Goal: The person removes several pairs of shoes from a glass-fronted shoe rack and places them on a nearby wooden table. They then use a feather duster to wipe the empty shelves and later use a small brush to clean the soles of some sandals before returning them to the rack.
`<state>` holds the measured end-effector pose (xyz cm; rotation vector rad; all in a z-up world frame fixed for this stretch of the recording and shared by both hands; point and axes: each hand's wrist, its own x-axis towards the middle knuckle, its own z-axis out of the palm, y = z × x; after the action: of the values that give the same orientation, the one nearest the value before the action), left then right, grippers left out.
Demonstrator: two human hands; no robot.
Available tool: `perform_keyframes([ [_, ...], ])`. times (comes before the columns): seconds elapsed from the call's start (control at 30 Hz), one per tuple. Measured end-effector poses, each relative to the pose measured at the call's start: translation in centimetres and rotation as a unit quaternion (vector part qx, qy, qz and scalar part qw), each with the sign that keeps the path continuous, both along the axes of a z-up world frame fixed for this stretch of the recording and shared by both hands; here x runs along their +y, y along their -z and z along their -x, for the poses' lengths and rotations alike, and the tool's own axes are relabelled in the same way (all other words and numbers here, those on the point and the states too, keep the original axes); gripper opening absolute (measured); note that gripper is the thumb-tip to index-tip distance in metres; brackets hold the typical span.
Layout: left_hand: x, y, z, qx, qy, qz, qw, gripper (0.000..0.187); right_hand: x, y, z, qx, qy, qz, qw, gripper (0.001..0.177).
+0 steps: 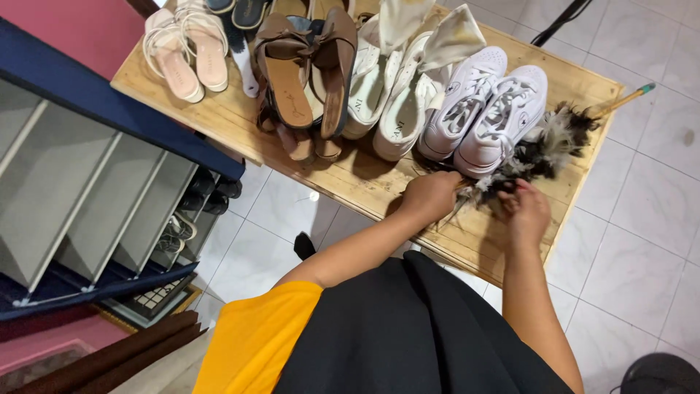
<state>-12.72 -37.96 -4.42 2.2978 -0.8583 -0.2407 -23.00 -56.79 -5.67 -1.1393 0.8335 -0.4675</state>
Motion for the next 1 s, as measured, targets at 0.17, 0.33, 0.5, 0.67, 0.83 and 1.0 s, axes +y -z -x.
perform_keyframes([
  [0.17, 1.1, -8.0, -1.0, 0.094, 0.002, 0.129, 0.987, 0.024, -6.4, 6.0, 1.6, -0.005, 0.040, 0.241, 0.970, 0.032],
  [0.33, 0.5, -7.1, -2.3, 0.247, 0.044, 0.380, 0.890, 0.024, -3.9, 5.1, 1.2, 0.184, 0.068, 0.716, 0.670, 0.052],
  [0.5, 2.7, -3.9, -4.7, 0.309, 0.109, 0.511, 0.794, 0.023, -1.3, 4.8, 0.2, 0.167, 0.117, 0.770, 0.605, 0.067],
  [0.67, 9.4, -9.8, -4.1, 0.083, 0.103, 0.466, 0.875, 0.021, 2.3, 4.0, 0.3, 0.026, 0.084, 0.649, 0.756, 0.087],
  [0.83, 15.0, -8.9, -6.1, 0.065, 0.123, 0.631, 0.763, 0.021, 4.4, 0.5, -1.5, 0.039, 0.072, 0.543, 0.836, 0.095],
  [1.0, 22.2, -5.6, -12.1, 0.165, 0.309, 0.642, 0.682, 0.042, 6.9, -0.4, -5.4, -0.056, -0.025, 0.655, 0.753, 0.068],
])
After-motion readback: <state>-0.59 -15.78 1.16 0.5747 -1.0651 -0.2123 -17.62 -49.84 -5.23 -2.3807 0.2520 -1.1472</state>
